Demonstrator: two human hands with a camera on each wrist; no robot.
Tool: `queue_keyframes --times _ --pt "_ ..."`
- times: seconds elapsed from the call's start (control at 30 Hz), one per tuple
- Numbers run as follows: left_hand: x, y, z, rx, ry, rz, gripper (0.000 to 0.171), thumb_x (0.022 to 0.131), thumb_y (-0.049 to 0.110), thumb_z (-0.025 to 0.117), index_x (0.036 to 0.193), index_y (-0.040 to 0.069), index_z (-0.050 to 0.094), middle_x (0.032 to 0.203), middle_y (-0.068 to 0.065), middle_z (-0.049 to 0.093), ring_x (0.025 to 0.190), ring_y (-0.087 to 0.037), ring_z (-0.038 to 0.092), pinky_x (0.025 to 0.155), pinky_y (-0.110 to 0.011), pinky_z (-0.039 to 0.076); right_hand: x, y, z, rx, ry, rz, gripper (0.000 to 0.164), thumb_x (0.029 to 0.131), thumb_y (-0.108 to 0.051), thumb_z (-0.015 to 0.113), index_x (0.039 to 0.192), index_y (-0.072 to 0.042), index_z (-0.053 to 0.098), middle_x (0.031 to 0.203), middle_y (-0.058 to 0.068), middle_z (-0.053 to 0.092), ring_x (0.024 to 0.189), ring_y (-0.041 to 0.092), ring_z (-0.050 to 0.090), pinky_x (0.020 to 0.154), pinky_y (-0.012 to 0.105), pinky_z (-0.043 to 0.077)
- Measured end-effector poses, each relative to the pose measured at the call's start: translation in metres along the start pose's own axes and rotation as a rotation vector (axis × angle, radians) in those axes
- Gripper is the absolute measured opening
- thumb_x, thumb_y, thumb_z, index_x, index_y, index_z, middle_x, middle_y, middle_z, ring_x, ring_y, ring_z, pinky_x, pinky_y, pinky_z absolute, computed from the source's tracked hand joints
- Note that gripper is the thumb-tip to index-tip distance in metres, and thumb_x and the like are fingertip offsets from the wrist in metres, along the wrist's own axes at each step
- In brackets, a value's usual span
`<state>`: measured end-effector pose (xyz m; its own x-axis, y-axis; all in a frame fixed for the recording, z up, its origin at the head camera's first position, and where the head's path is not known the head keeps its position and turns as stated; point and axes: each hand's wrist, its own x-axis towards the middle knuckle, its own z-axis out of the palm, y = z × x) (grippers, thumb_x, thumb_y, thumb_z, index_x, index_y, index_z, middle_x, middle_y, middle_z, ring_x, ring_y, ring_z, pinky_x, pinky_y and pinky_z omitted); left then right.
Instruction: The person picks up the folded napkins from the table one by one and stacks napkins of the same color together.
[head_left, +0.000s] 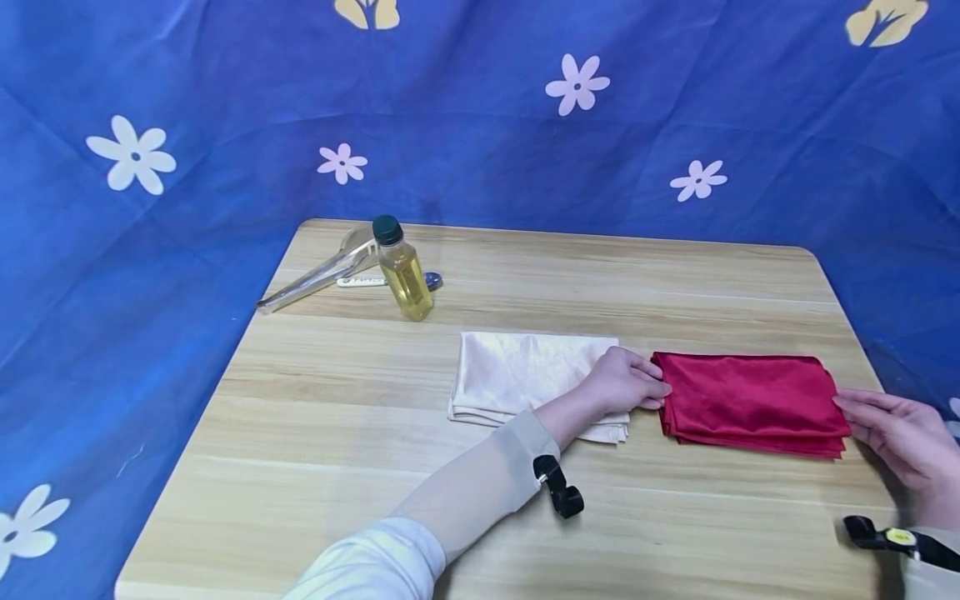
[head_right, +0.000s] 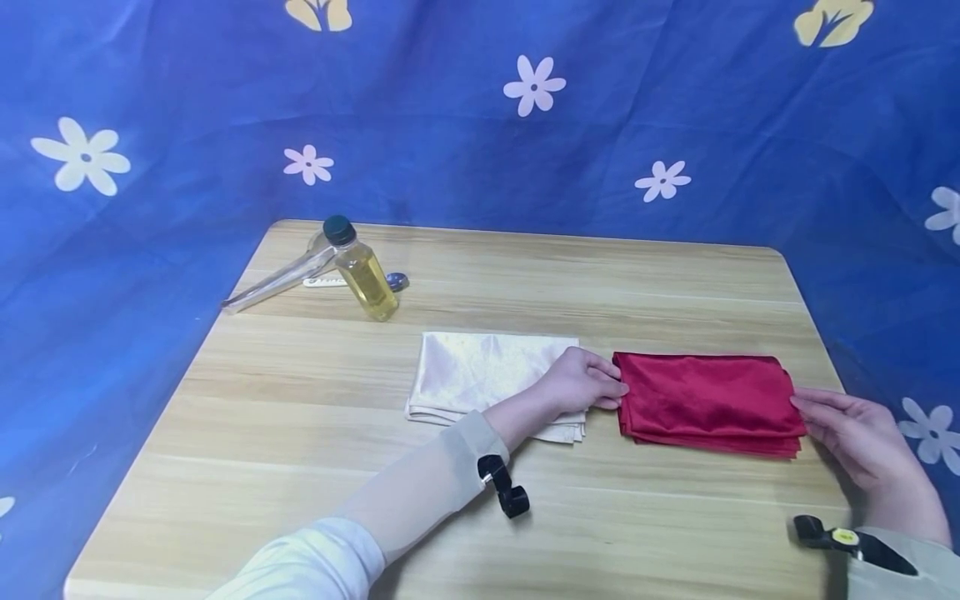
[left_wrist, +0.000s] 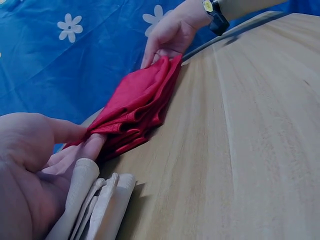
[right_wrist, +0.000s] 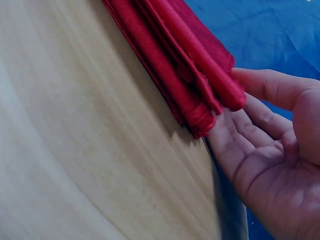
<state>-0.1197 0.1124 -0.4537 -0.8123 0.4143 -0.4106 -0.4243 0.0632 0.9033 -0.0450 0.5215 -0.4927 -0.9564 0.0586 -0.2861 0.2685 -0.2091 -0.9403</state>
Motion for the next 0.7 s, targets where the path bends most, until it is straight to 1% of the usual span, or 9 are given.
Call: queue_keyframes --times 0.07,0.17,0.3,0.37,0.57,0.63,0.7 --pt "-0.001 0.002 -0.001 -0.005 -0.004 0.004 0.014 0.090 -0.008 0.080 0.102 -0.006 0.073 0.077 -0.011 0.075 0.070 -0.024 0.075 0.070 -0.036 0.066 0.000 -0.002 -0.001 0.046 -0.008 -0.032 0.032 0.105 0.008 0.057 0.105 -0.009 0.084 0.101 0.001 0.080 0.088 0.011 0.077 0.072 0.025 0.063" --pt "-0.002 0.005 -0.003 -0.004 -0.011 0.012 0.017 0.091 -0.006 0.080 0.106 -0.007 0.073 0.078 -0.011 0.075 0.075 -0.027 0.077 0.074 -0.037 0.066 0.001 -0.006 -0.004 0.089 -0.026 -0.068 0.032 0.106 0.009 0.055 0.108 -0.006 0.083 0.102 0.005 0.080 0.088 0.015 0.078 0.074 0.027 0.064" --pt "-0.004 0.011 -0.008 -0.016 -0.020 0.028 0.021 0.092 -0.006 0.079 0.111 -0.009 0.071 0.080 -0.012 0.076 0.081 -0.031 0.078 0.078 -0.038 0.065 0.001 -0.009 -0.005 0.080 -0.019 -0.072 0.027 0.106 0.005 0.058 0.109 -0.007 0.082 0.102 0.005 0.080 0.089 0.015 0.078 0.074 0.027 0.064" --pt "-0.005 0.014 -0.012 -0.028 -0.019 0.032 0.022 0.092 -0.006 0.078 0.112 -0.010 0.071 0.082 -0.013 0.077 0.083 -0.032 0.078 0.079 -0.038 0.065 0.001 -0.011 -0.004 0.105 -0.015 -0.085 0.027 0.106 0.007 0.058 0.109 -0.005 0.082 0.101 0.007 0.080 0.089 0.017 0.079 0.074 0.028 0.064" --pt "-0.006 0.022 -0.022 -0.120 0.009 0.034 0.024 0.093 -0.010 0.076 0.116 -0.012 0.069 0.092 -0.019 0.076 0.094 -0.040 0.077 0.087 -0.044 0.063 0.001 -0.017 0.005 0.325 -0.070 -0.206 0.035 0.104 0.021 0.044 0.114 0.011 0.076 0.101 0.023 0.077 0.088 0.029 0.079 0.076 0.037 0.064" --pt "-0.006 0.025 -0.026 -0.136 0.006 0.042 0.027 0.093 -0.009 0.075 0.119 -0.013 0.067 0.095 -0.020 0.076 0.098 -0.043 0.075 0.088 -0.045 0.063 0.001 -0.020 0.009 0.341 -0.069 -0.222 0.035 0.104 0.022 0.044 0.115 0.012 0.075 0.100 0.024 0.077 0.087 0.030 0.079 0.075 0.038 0.064" --pt "-0.005 0.028 -0.032 -0.110 0.004 0.061 0.030 0.094 -0.007 0.076 0.122 -0.012 0.067 0.096 -0.019 0.077 0.100 -0.043 0.075 0.087 -0.045 0.063 0.002 -0.024 0.014 0.324 -0.053 -0.236 0.035 0.103 0.023 0.044 0.114 0.012 0.076 0.099 0.023 0.077 0.086 0.030 0.079 0.074 0.037 0.064"
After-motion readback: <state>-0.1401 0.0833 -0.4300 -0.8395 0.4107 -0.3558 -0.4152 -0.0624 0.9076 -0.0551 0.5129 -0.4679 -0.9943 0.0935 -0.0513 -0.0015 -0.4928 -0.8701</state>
